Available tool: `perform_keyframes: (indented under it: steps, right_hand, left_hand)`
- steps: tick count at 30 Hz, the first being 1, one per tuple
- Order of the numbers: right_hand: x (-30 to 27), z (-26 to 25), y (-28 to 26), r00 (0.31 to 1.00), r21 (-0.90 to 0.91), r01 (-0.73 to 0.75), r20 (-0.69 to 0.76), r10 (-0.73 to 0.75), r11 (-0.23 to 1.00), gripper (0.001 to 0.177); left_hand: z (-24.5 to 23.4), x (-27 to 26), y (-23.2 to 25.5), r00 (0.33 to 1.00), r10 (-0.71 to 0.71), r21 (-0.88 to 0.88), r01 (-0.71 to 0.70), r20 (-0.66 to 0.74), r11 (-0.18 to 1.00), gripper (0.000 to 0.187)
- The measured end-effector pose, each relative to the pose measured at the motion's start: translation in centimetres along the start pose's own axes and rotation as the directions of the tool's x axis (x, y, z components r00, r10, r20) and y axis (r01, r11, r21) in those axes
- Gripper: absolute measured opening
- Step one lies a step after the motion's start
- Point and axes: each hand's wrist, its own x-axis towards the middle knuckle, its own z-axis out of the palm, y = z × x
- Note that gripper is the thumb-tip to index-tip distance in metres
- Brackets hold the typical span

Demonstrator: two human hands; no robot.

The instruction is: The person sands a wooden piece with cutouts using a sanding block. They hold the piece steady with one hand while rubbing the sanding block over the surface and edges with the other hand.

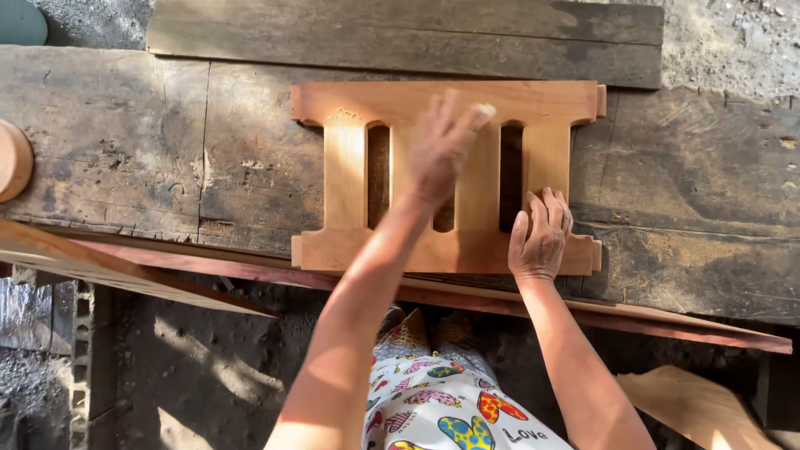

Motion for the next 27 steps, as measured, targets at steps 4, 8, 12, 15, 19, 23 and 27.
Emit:
perform_keyframes:
  steps: [4, 8, 12, 15, 19, 23, 27]
  right_hand:
    - [0.0, 0.3, 0.1, 0.998, 0.019, 0.017, -0.059, -0.016, 1.000, 0.044]
    - [0.1, 0.3, 0.4, 0.997, 0.020, 0.026, -0.071, -0.025, 0.999, 0.043]
    - [0.2, 0.0, -0.1, 0.998, 0.031, 0.014, -0.063, -0.012, 0.999, 0.042]
    - [0.3, 0.3, 0.1, 0.999, 0.022, -0.008, -0.043, 0.008, 1.000, 0.043]
    - [0.3, -0.6, -0.5, 1.000, 0.020, 0.003, -0.023, -0.002, 1.000, 0.042]
    - [0.8, -0.8, -0.8, 1.000, 0.013, 0.011, -0.029, -0.010, 1.000, 0.041]
    - [0.5, -0.5, -0.6, 1.000, -0.018, 0.013, -0.019, -0.013, 1.000, 0.039]
  left_hand:
    - [-4.3, -0.7, -9.7, 0.997, -0.031, 0.070, 0.026, 0.072, 0.997, 0.062]
    - [-8.0, -0.1, -11.7, 0.998, -0.056, 0.133, 0.055, 0.005, 0.990, 0.053]
    - [-4.1, -0.3, -11.8, 0.993, -0.086, 0.167, 0.071, 0.082, 0.983, 0.045]
    - [-1.9, 2.4, -5.2, 0.967, 0.159, 0.512, -0.242, 0.200, 0.824, 0.031]
    - [3.1, 3.0, 2.4, 0.982, 0.119, 0.265, -0.155, 0.149, 0.952, 0.019]
    - [10.8, 1.9, 5.6, 0.927, 0.111, 0.081, -0.149, 0.358, 0.985, 0.035]
    - [9.6, 1.6, 2.4, 0.904, 0.195, -0.003, -0.209, 0.381, 0.978, 0.041]
